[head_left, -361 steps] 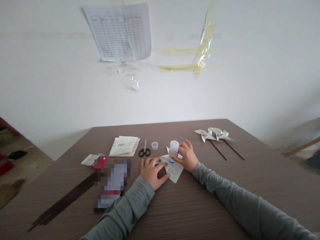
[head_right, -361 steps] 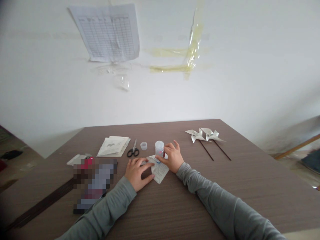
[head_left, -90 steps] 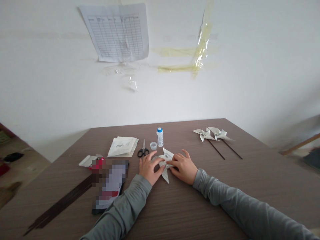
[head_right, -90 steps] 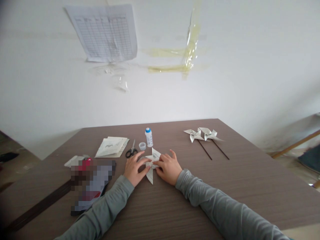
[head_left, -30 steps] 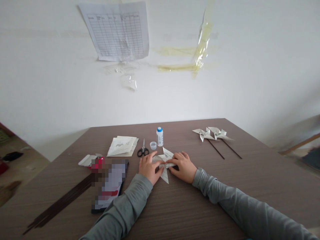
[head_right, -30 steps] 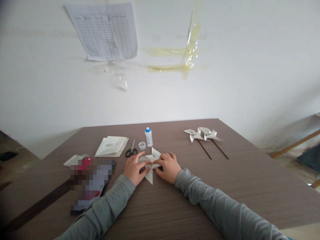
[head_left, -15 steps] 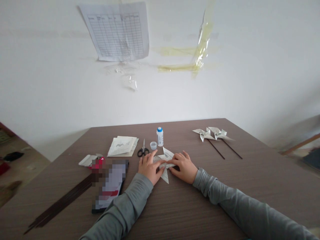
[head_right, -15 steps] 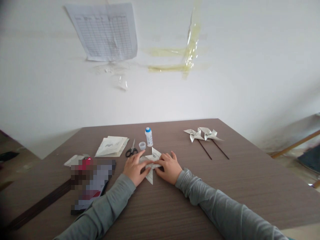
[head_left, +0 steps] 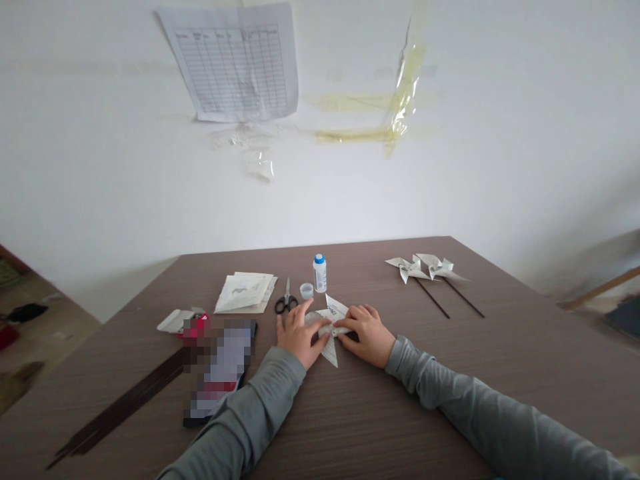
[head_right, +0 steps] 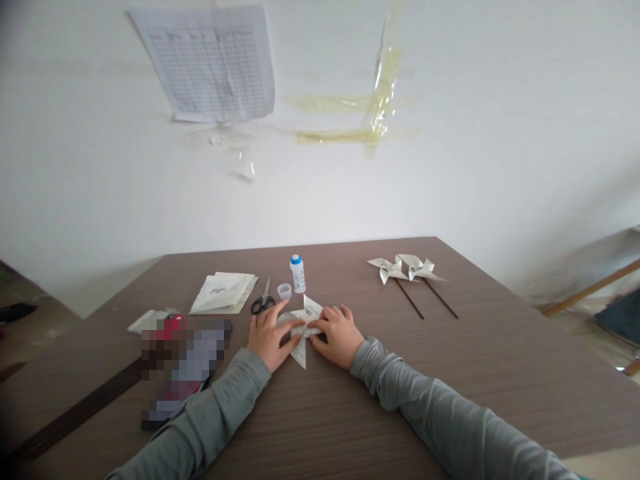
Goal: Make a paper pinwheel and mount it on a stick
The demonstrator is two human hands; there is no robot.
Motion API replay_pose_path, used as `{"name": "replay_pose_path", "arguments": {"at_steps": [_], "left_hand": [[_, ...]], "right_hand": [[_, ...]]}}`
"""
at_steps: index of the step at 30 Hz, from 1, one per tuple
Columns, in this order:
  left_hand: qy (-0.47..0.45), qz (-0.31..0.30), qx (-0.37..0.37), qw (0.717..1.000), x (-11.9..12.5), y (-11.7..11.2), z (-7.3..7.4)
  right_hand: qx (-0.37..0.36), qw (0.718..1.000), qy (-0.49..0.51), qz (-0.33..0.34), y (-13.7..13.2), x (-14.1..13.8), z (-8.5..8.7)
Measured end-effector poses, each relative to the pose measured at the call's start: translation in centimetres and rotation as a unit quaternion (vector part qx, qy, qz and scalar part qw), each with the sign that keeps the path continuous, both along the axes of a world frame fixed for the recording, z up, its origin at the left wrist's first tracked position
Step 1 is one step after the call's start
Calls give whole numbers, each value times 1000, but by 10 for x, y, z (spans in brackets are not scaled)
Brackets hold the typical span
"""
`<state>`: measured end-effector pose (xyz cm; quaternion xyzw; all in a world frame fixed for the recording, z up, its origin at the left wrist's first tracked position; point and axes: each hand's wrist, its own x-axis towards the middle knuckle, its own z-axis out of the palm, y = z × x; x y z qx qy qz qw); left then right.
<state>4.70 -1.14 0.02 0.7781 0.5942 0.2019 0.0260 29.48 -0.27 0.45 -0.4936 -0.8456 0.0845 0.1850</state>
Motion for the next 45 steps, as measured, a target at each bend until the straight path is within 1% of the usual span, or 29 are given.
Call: {"name": "replay_pose_path", "arguments": {"at_steps": [2,5,8,11,17,20,23,27,30,33,37,40,45], "left_hand": [[-5,-19,-24,1000,-4,4,1],[-10,-32,-26,999,-10,8,3],[-7,-31,-20,999,-11,8,4],[2,-27,-12,1000,-7,4,3],[20,-1,34,999,4,-5,1],[10,-5,17,1000,2,-3,2],[2,-20,-5,1000,0,-1,2],[8,0,31,999,4,-6,0],[10,1,29,1000,7,-8,-1],[3,0,33,999,4,-4,-2],[-4,-23,2,1000,-5,5,1],[-1,-37,-15,999,-6,6,2],[20,-6,13,1000,3,-3,3]], "right_hand": [[6,1000,-1,2,0,0,-2],[17,1000,4,4,1,1,-4],[14,1000,5,2,1,1,-5],[2,1000,15,3,1,2,-4],[5,1000,22,-2,2,5,-5],[5,1000,28,-10,4,5,-6],[8,1000,27,-3,5,5,-7],[4,1000,14,7,5,3,-5],[8,1000,12,13,4,2,-3],[12,1000,6,14,5,2,-2],[12,1000,3,13,5,3,-4],[12,1000,7,12,4,3,-5],[2,1000,24,18,6,4,-9]]}}
